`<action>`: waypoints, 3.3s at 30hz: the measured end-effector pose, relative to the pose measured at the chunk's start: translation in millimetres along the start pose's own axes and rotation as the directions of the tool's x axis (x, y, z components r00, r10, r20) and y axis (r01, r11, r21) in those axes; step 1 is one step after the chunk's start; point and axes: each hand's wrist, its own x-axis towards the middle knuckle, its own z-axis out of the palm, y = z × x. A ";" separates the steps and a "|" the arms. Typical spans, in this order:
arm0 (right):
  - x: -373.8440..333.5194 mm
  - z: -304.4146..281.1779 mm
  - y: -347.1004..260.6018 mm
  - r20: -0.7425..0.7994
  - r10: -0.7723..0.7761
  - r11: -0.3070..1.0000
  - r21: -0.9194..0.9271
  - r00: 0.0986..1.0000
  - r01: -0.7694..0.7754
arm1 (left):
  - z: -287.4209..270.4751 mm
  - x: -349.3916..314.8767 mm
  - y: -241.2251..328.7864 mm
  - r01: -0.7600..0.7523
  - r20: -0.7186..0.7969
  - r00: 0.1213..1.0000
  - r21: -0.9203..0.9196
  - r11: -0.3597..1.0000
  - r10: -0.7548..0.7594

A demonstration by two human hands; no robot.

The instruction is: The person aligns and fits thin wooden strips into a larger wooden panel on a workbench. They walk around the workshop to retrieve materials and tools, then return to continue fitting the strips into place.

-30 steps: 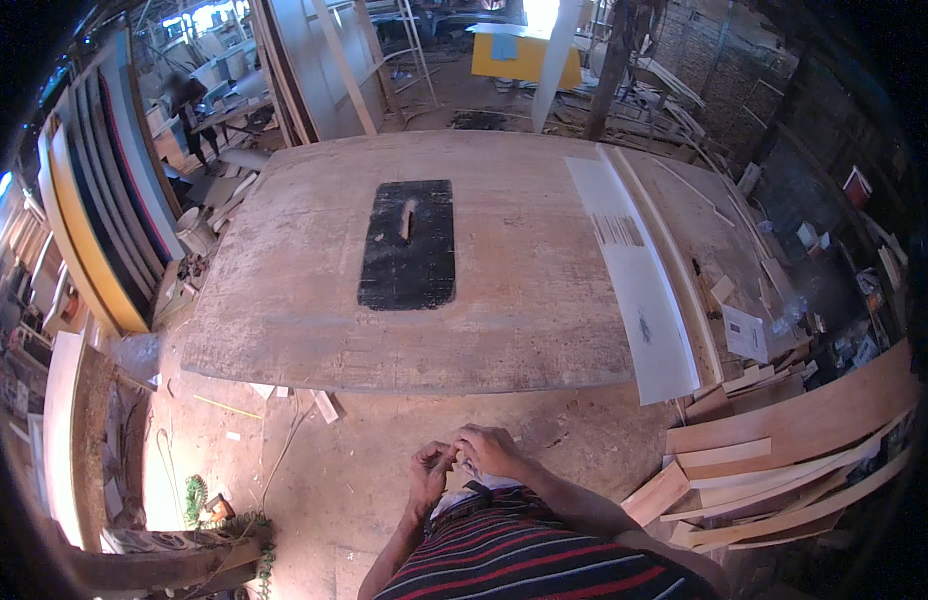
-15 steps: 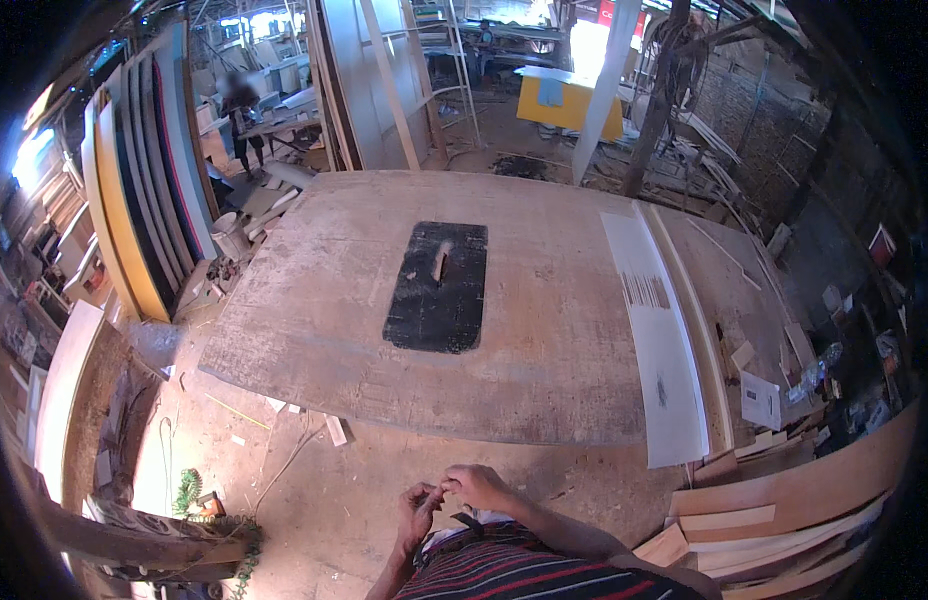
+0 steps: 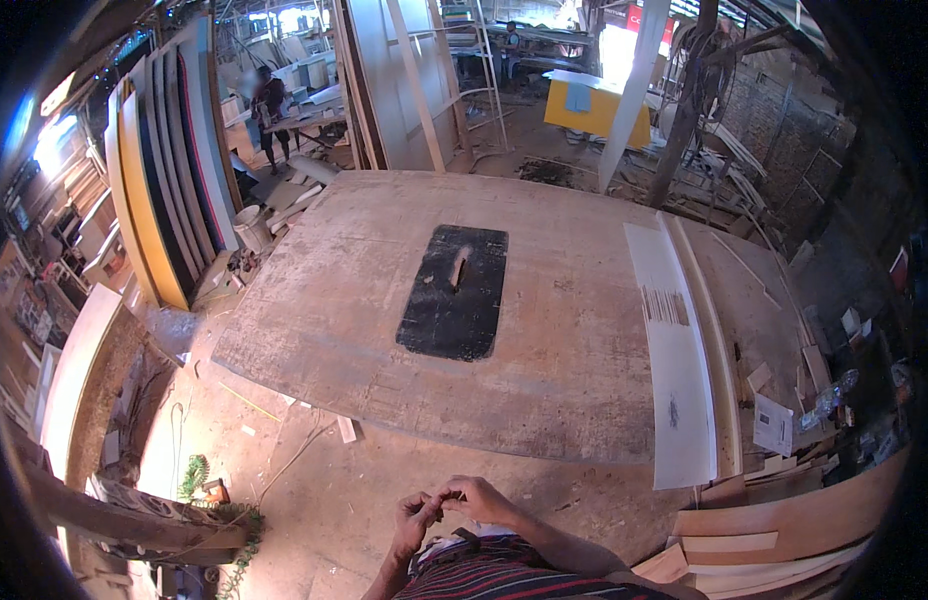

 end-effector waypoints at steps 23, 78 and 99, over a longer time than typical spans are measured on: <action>1.3 10.4 -0.8 -0.024 0.012 0.997 0.074 1.000 -0.010 | -8.0 2.5 8.9 0.039 0.044 0.998 0.114 0.993 -0.044; 287.9 331.0 -87.2 0.140 0.146 0.951 0.253 0.979 -0.178 | -421.0 -23.8 89.6 -0.166 -0.124 0.967 0.345 0.924 0.220; 463.2 510.3 -62.7 0.448 0.117 0.942 0.231 0.886 -0.242 | -588.2 -76.8 95.2 0.064 -0.543 0.829 0.333 0.941 0.135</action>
